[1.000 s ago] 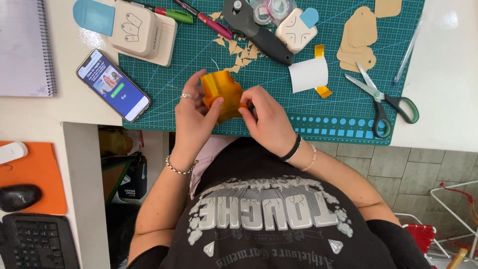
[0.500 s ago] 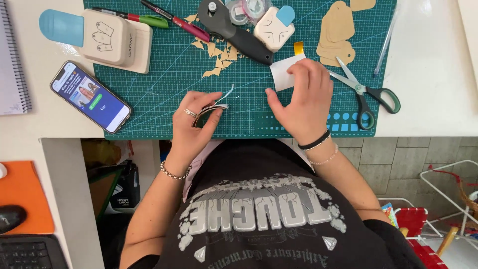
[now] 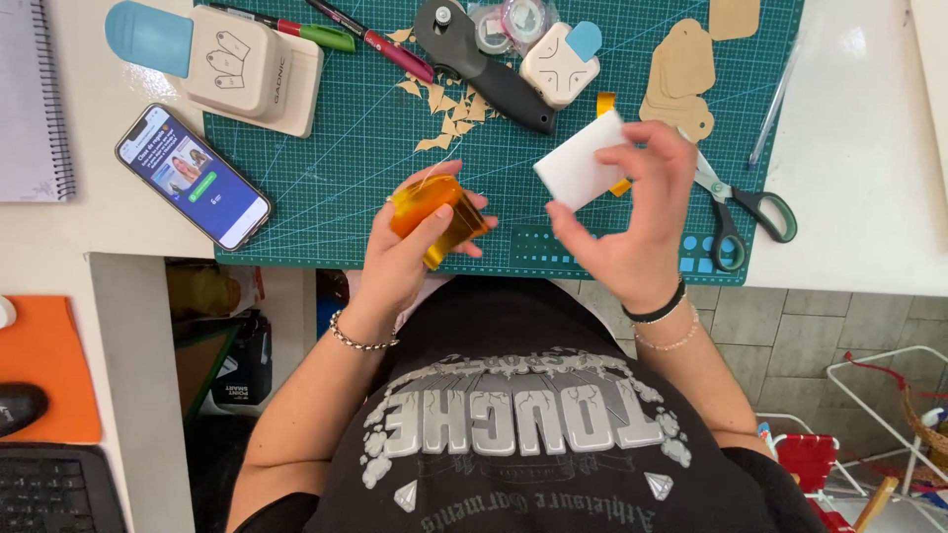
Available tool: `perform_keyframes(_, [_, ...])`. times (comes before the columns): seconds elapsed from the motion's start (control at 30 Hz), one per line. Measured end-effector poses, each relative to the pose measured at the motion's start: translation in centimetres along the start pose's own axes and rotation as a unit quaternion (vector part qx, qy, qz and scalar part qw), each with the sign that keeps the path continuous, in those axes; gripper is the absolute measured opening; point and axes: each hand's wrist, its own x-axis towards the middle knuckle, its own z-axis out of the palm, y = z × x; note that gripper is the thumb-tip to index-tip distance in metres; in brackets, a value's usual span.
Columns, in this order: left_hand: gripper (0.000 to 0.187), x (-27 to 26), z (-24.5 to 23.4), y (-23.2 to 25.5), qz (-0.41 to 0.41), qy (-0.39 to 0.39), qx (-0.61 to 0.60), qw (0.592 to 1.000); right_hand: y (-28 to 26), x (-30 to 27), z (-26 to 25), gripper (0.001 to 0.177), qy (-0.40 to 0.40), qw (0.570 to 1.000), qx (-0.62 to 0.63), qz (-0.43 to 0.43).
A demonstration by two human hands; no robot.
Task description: Cutting a strip of paper with scissors and using a decorative hole puncher on gold foil pieces.
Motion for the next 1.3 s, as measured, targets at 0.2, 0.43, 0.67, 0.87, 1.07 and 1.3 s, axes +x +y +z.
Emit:
perform_keyframes(0.2, [0.049,0.6,1.2,-1.2,-0.136,-0.006,-0.039,0.990,-1.9,-0.3,2.4,0.042,-0.052,0.996,0.064,-0.034])
perform_keyframes(0.43, [0.045,0.6,1.9,-1.4,-0.190,0.039,-0.034,0.980,-1.1,-1.3,3.8,0.026,-0.070,0.994,0.062,-0.061])
perform_keyframes(0.67, [0.056,0.6,1.4,-2.6,-0.157,0.017,-0.060,0.986,0.5,-4.3,5.5,0.010,0.020,0.961,0.015,-0.275])
perform_keyframes(0.87, [0.067,0.7,0.8,-4.2,-0.069,-0.011,-0.068,0.995,-1.3,-3.6,6.5,0.021,0.043,0.933,-0.040,-0.356])
perform_keyframes(1.07, [0.059,0.7,0.7,-4.7,-0.044,-0.035,-0.060,0.997,-2.1,-3.2,6.5,0.014,0.006,0.941,-0.010,-0.339])
perform_keyframes(1.3, [0.038,-0.8,1.7,-2.3,-0.080,-0.144,-0.027,0.986,-0.4,-2.4,3.1,0.016,0.004,0.991,0.117,-0.065])
